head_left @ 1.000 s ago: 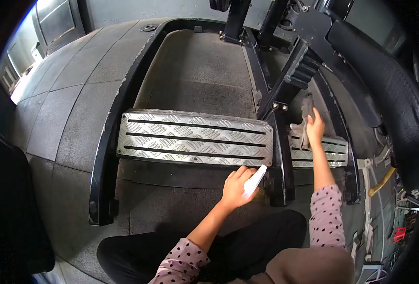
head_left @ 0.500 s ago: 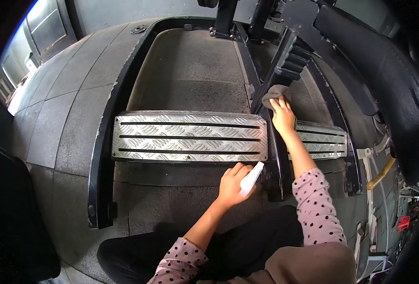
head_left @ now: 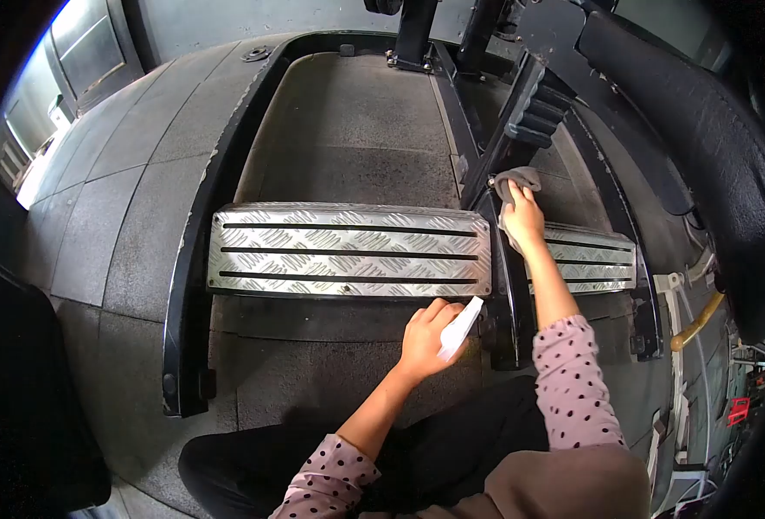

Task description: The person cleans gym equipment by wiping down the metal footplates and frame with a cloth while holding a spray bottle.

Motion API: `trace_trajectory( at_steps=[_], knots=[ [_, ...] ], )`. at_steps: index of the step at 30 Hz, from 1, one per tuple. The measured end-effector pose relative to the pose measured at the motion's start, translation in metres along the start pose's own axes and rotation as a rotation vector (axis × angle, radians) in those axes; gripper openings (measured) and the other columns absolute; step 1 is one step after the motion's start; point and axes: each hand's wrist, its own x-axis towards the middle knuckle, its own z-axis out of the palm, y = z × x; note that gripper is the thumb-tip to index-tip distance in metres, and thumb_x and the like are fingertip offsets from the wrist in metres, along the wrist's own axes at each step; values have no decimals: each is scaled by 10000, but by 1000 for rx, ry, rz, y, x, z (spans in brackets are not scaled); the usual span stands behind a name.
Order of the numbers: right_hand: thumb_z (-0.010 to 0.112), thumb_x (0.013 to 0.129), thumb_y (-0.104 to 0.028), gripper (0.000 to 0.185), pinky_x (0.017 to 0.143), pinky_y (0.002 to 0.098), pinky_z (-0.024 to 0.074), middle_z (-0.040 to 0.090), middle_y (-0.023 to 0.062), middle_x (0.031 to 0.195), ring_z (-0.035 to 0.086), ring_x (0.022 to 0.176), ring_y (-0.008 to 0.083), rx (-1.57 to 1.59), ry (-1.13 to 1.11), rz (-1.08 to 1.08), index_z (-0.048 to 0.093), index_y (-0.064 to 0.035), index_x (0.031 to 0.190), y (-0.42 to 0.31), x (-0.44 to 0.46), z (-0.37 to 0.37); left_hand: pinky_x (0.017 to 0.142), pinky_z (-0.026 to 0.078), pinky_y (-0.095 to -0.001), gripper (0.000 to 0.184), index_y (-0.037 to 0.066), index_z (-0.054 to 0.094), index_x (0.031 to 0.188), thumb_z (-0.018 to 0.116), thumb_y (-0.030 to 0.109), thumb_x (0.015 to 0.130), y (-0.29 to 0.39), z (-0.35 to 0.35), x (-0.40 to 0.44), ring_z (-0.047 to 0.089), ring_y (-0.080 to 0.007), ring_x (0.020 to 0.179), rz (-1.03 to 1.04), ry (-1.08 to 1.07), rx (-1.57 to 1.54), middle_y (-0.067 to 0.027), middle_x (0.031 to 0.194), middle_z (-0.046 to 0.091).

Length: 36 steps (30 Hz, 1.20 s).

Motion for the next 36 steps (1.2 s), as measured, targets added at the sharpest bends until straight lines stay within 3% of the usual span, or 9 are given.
trace_trajectory(
  at_steps=[5, 9, 11, 13, 16, 23, 27, 32, 36],
  knots=[
    [567, 818, -128, 499, 989, 424, 462, 551, 174, 1320, 568, 1154, 364, -123, -357, -349, 583, -159, 1316, 29, -41, -57, 717, 501, -415, 431, 48, 614, 1051, 680, 103, 628, -1, 3, -1, 608, -335, 804, 16, -2, -2, -117, 945, 610],
    [620, 821, -200, 567, 1059, 392, 412, 524, 194, 1375, 516, 1245, 371, -32, -903, -319, 528, -127, 1375, 18, -94, -130, 718, 506, -419, 428, 41, 612, 1047, 680, 99, 628, 0, 0, -1, 610, -342, 807, 7, 13, -3, -120, 940, 609],
    [634, 853, -277, 582, 1083, 382, 383, 496, 217, 1401, 479, 1292, 375, 14, -944, -270, 503, -115, 1397, 23, -122, -142, 715, 508, -416, 426, 41, 612, 1046, 679, 96, 629, 1, 0, 0, 612, -344, 806, 17, 11, -14, -120, 939, 609],
    [587, 911, -417, 615, 1110, 415, 336, 380, 250, 1481, 373, 1368, 404, 15, -743, -106, 458, -111, 1428, 6, -156, -134, 714, 509, -414, 425, 41, 613, 1045, 679, 96, 629, 2, 2, 0, 613, -345, 802, 21, 10, -15, -120, 938, 608],
    [537, 946, -419, 549, 1094, 503, 332, 319, 244, 1509, 307, 1398, 418, 81, -480, -71, 488, -101, 1391, 0, -175, -97, 712, 509, -414, 424, 39, 613, 1045, 679, 95, 630, 3, 0, 3, 609, -347, 789, 9, -2, -5, -122, 934, 606],
    [582, 901, -344, 407, 1024, 579, 388, 387, 154, 1492, 375, 1366, 371, -122, -115, -327, 608, -177, 1271, -4, -62, -1, 693, 493, -409, 417, 40, 612, 1043, 676, 97, 635, 2, 2, 2, 599, -336, 769, 12, -5, 9, -120, 916, 598],
    [609, 873, -319, 334, 1004, 474, 450, 443, 145, 1448, 488, 1262, 373, -24, -86, -240, 662, -202, 1182, -14, -18, 9, 738, 460, -406, 517, 92, 602, 1119, 755, 180, 632, -4, 1, -3, 587, -312, 843, -44, -66, 2, -75, 973, 588],
    [622, 863, -318, 328, 1025, 456, 436, 457, 160, 1436, 481, 1257, 393, 67, -135, -285, 649, -208, 1170, 4, -35, -1, 742, 462, -405, 508, 94, 603, 1113, 752, 180, 634, -5, 3, -4, 591, -311, 861, -32, -60, -1, -73, 990, 591],
    [645, 856, -274, 343, 1042, 469, 409, 462, 198, 1413, 444, 1283, 409, 88, -191, -369, 632, -160, 1180, 3, -112, -45, 748, 464, -405, 507, 97, 604, 1116, 750, 188, 639, -7, 5, -4, 596, -308, 874, -44, -50, -1, -72, 1003, 596]
  ],
)
